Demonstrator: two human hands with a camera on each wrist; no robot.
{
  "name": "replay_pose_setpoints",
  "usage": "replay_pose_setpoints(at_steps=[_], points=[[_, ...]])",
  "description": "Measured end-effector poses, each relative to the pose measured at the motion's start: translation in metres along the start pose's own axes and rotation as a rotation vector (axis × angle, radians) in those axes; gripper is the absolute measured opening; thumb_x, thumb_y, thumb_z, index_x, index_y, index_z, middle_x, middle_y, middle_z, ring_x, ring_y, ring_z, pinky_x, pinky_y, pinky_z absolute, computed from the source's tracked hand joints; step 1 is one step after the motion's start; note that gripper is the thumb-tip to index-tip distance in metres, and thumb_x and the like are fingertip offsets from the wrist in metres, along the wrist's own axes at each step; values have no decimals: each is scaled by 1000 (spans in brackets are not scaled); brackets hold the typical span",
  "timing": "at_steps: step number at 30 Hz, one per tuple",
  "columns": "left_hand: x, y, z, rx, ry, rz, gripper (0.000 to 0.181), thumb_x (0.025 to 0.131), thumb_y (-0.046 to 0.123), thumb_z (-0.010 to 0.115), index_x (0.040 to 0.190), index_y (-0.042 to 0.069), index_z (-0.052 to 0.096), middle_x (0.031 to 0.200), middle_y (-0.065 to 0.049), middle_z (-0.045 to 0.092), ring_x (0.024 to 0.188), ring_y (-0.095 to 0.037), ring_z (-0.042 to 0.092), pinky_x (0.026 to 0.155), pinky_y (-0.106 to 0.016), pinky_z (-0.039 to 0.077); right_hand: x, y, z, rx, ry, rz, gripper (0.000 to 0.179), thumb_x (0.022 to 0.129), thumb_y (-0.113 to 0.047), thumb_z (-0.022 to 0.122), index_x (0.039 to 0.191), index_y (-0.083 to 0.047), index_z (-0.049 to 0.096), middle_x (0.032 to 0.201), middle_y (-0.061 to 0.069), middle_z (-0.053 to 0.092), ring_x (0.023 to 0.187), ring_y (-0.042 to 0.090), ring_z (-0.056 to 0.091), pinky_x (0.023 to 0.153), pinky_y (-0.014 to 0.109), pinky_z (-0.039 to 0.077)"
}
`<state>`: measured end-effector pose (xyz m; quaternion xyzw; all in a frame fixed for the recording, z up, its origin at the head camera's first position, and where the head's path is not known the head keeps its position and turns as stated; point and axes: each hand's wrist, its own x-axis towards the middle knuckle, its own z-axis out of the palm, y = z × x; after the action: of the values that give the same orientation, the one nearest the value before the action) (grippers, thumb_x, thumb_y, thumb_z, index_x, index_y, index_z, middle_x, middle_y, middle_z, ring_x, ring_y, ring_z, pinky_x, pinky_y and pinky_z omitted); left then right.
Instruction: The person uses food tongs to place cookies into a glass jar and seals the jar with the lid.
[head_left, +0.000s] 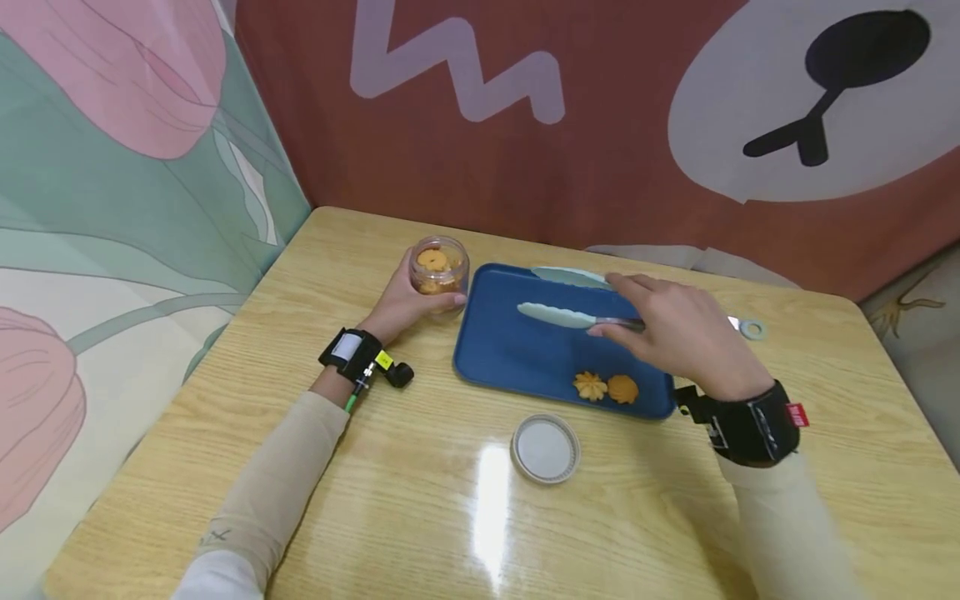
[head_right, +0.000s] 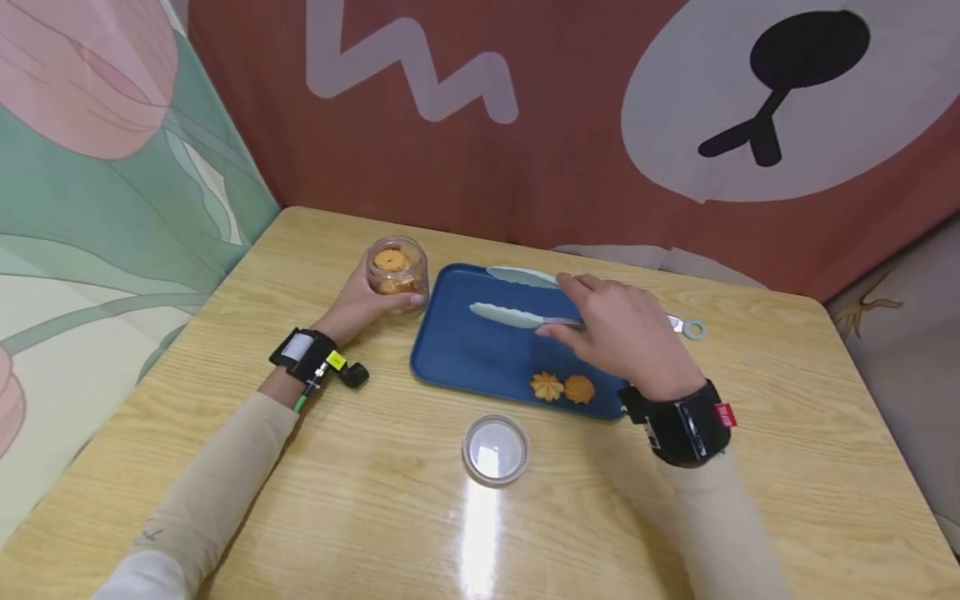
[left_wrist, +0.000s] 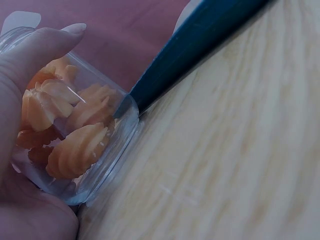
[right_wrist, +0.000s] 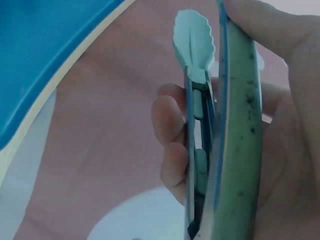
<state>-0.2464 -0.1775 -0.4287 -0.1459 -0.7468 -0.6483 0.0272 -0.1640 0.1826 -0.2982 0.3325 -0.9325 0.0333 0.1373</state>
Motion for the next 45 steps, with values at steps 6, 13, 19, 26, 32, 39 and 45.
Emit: replay_pose_setpoints(at_steps=[6,13,19,26,32,39,45], points=[[2,-2,-3,-4,13,8,93,65,25,87,138,37,30,133,-2,44,120,-14,42,101,-46,34,-28,9,-4,-22,-52,32,69,81,-56,64,127,-5,57,109,20,66,71,26,64,52,44,55],[4,1,-1,-6,-11,1,95,65,26,87,139,36,29,134,-2,44,121,-13,41,102,-45,34,-60,14,-3,-18,-152,97,65,79,-51,69,125,-6,59,105,19,68,66,21,64,49,40,53],[3,2,-1,-9,4,-6,93,64,27,88,137,37,31,134,-2,44,120,-13,42,101,-45,34,-73,17,-3,16,-233,125,63,80,-52,68,125,-8,60,106,18,68,68,20,64,49,41,52],[-2,2,0,-10,3,-29,95,65,28,87,139,36,29,134,-2,43,120,-13,42,101,-44,34,-77,15,-2,54,-353,152,66,80,-57,64,125,-9,60,112,19,66,85,27,65,54,42,54],[-7,16,0,-15,-13,-43,94,67,26,86,140,33,27,135,-4,43,121,-13,41,102,-43,33,-77,11,-1,40,-385,170,69,79,-57,65,126,-8,59,116,21,64,90,33,63,56,45,55],[-12,31,1,-6,-32,-52,93,70,20,84,143,26,26,137,-9,41,123,-16,40,103,-45,32,-77,6,-2,24,-385,176,64,77,-48,72,125,-8,60,115,20,64,89,35,63,58,47,55],[-7,16,2,3,-8,-43,95,67,27,86,141,32,27,135,-5,44,121,-14,41,102,-45,33,-75,8,-1,45,-319,115,50,77,-37,76,117,-9,66,105,16,69,78,25,66,52,39,54]])
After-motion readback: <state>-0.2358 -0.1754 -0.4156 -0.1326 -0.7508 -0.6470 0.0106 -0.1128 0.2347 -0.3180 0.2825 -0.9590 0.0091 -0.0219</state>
